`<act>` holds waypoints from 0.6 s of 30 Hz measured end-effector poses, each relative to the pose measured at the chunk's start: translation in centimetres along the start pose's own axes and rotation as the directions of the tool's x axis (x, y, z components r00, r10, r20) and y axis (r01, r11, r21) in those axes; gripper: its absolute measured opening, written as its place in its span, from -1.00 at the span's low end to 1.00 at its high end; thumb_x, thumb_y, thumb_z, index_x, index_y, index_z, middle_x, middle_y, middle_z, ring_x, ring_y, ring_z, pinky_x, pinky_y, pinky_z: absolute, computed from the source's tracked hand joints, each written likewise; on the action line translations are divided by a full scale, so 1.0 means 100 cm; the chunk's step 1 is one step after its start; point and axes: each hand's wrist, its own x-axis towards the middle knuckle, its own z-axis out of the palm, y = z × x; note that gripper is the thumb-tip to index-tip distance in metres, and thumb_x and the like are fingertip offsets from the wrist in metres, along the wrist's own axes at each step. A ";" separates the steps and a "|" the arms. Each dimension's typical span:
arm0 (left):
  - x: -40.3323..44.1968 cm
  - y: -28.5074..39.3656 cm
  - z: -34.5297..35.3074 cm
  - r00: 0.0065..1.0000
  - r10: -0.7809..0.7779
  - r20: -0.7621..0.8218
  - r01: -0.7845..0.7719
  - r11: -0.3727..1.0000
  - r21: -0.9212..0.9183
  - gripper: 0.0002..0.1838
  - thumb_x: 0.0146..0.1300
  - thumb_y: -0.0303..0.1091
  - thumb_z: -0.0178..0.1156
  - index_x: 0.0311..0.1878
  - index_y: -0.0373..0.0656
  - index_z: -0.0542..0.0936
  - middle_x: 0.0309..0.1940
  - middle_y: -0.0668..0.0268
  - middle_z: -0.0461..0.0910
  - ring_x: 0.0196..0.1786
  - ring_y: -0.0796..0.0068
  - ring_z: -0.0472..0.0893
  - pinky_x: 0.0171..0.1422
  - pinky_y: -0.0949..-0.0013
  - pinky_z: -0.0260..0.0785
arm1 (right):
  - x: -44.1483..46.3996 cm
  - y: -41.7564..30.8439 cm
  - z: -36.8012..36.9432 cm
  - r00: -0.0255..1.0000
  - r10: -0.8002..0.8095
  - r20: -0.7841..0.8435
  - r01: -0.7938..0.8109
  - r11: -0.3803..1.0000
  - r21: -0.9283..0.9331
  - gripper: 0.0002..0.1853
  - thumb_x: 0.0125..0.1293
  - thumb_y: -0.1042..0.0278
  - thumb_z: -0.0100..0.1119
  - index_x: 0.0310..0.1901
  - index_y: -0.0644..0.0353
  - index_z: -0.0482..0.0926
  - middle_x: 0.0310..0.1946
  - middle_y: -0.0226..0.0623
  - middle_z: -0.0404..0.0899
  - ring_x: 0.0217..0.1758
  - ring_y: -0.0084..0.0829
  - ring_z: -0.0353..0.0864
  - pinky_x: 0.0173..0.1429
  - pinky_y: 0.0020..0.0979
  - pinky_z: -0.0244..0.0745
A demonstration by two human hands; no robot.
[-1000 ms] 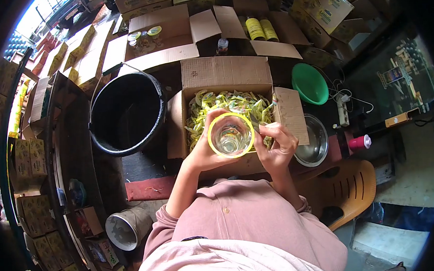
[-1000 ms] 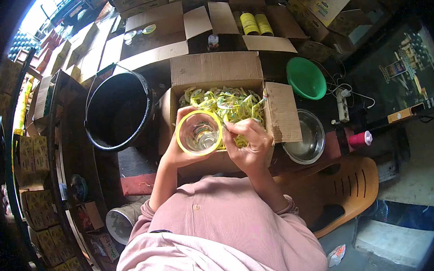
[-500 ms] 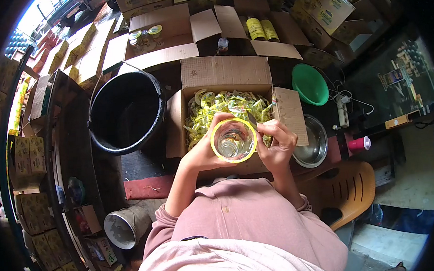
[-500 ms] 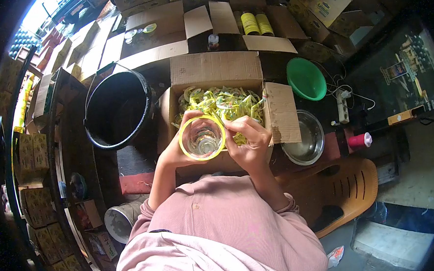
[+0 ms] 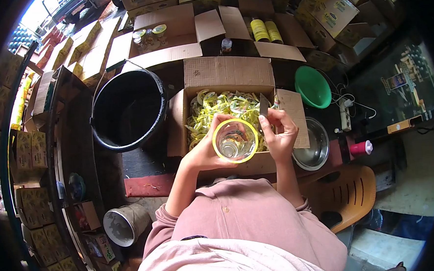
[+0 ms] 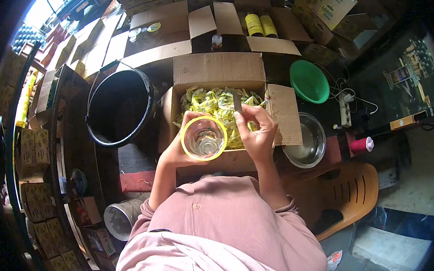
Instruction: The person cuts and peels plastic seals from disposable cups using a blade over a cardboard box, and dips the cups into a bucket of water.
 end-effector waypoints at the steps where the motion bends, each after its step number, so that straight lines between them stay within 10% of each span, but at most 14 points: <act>1: -0.001 -0.002 0.001 1.000 -0.009 -0.017 0.008 0.999 -0.048 -0.15 -0.30 -0.38 0.48 0.11 -0.25 0.21 -0.01 0.24 0.23 0.11 0.38 0.34 0.23 0.37 0.18 | 0.002 0.007 -0.003 0.994 -0.027 0.103 0.032 0.998 -0.056 -0.65 0.01 0.66 0.20 -0.09 0.29 0.51 -0.42 -0.35 0.53 -0.45 -0.66 0.46 -0.34 -0.62 0.42; 5: -0.003 -0.005 0.001 0.999 -0.051 -0.021 0.047 0.988 -0.144 -0.12 -0.30 -0.42 0.48 0.13 -0.25 0.18 -0.01 0.22 0.32 0.12 0.40 0.37 0.23 0.36 0.18 | 0.007 0.018 -0.007 0.867 0.242 0.437 -0.097 0.940 -0.328 -0.14 -0.10 0.72 0.12 0.30 -0.06 0.14 -0.25 -0.18 0.55 -0.51 -0.59 0.47 -0.43 -0.57 0.43; 10: -0.005 -0.003 -0.002 0.994 -0.032 -0.104 0.019 0.992 -0.125 -0.11 -0.29 -0.42 0.46 0.16 -0.24 0.18 0.01 0.22 0.37 0.12 0.43 0.38 0.24 0.35 0.18 | 0.002 0.037 -0.014 0.811 0.230 0.538 0.059 0.883 -0.466 -0.11 -0.15 0.78 -0.05 0.33 0.01 0.06 0.05 -0.06 0.39 -0.49 -0.52 0.48 -0.42 -0.54 0.44; 18: -0.006 -0.008 -0.007 0.987 0.093 -0.133 -0.111 0.984 -0.137 -0.05 -0.26 -0.38 0.39 0.24 -0.27 0.09 0.06 0.19 0.35 0.15 0.37 0.36 0.29 0.30 0.10 | 0.006 0.024 -0.023 0.850 0.270 0.453 -0.155 0.949 -0.275 -0.01 -0.17 0.77 0.14 0.35 0.12 -0.09 0.13 -0.11 0.34 -0.49 -0.63 0.50 -0.41 -0.61 0.46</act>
